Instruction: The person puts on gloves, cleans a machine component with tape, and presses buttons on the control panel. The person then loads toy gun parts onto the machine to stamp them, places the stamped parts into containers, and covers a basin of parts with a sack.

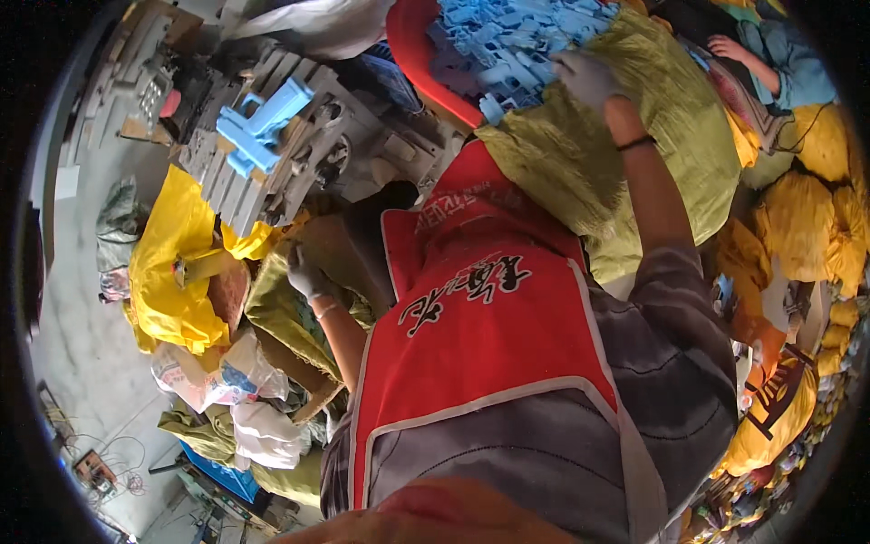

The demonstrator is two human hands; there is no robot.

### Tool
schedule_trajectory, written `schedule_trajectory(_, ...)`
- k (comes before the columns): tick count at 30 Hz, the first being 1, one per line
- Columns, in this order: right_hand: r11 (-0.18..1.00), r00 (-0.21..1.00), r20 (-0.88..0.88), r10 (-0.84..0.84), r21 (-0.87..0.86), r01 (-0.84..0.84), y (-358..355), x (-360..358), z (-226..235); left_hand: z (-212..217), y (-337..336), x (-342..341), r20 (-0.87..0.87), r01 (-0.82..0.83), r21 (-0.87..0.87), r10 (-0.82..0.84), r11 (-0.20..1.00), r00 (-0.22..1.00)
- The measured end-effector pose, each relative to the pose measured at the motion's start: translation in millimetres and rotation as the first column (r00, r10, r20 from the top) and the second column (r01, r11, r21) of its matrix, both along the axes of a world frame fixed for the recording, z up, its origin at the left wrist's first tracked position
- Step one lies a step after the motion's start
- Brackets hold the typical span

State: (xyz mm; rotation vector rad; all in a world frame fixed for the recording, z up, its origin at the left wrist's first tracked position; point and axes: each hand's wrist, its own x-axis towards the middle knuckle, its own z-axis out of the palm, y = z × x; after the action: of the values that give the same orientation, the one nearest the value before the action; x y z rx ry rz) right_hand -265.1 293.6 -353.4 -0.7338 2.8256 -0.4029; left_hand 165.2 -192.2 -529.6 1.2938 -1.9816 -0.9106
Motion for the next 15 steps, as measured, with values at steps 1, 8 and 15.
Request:
schedule_trajectory(1,0.996,0.996,-0.065,0.068,0.07,-0.063,1,-9,-19,-1,16,-2,-0.019,0.032,0.047,-0.031,0.998,0.999)
schedule_trajectory(8,0.758,0.993,0.113,-0.017,0.649,-0.061,-80,-41,-92,75,78,-17,-0.002,0.05,0.018,-0.05,0.999,0.999)
schedule_trajectory(15,0.881,0.999,0.019,-0.046,0.471,0.031,-73,-56,-102,144,119,-49,0.026,0.23,-0.093,-0.229,0.969,0.973)
